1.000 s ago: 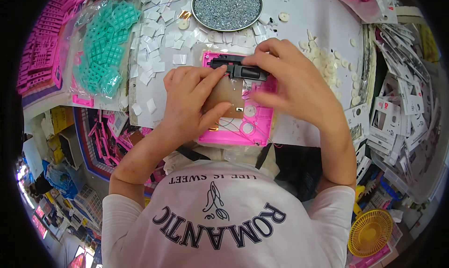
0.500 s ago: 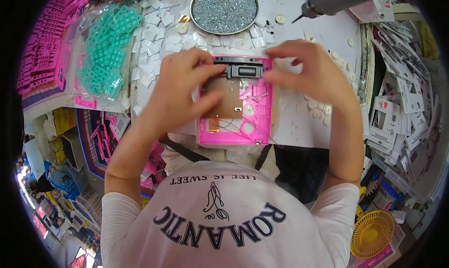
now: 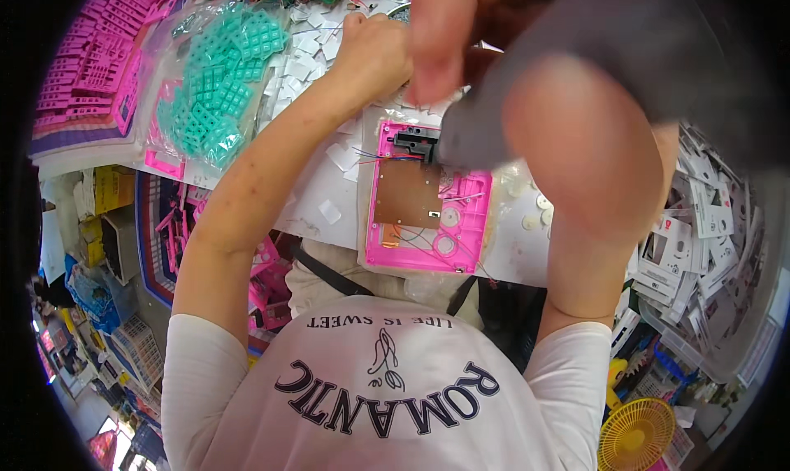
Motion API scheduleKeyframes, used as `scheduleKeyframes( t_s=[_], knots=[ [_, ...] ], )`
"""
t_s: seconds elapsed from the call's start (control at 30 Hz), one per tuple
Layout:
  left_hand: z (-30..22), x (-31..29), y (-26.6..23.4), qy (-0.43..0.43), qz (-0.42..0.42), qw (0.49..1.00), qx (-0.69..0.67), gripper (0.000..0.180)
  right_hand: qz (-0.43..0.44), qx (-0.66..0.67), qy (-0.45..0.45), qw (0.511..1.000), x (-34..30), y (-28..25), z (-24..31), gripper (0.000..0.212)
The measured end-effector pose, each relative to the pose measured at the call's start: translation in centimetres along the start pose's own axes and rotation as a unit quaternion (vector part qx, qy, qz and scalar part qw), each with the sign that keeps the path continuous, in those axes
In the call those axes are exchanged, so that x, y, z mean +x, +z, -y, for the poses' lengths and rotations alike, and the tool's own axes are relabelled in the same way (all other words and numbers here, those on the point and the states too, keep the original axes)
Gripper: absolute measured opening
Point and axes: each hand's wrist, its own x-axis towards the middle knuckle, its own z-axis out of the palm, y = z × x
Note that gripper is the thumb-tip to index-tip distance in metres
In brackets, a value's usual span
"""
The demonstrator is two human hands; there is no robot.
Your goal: Assembling pink electronic toy components using a power screwdriver and manual placement.
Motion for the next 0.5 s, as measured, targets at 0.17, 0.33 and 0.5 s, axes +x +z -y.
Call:
scheduleKeyframes(
  t_s=[0.17, 0.33, 0.5],
  knots=[
    [-2.7, -4.4, -3.5, 0.102, -0.11, 0.983, -0.111, 0.016, -0.241, -0.068, 0.083, 0.965, -2.6, 2.0, -2.2, 0.062],
    [-5.9, -8.3, -3.6, 0.11, -0.08, 0.945, -0.297, 0.008, -0.161, 0.034, -0.014, 0.986, -5.0, 2.2, -2.5, 0.036],
    [-6.5, -8.4, -3.7, 0.106, -0.07, 0.94, -0.316, 0.009, -0.123, 0.025, -0.046, 0.991, -5.3, 2.2, -2.4, 0.033]
  ],
)
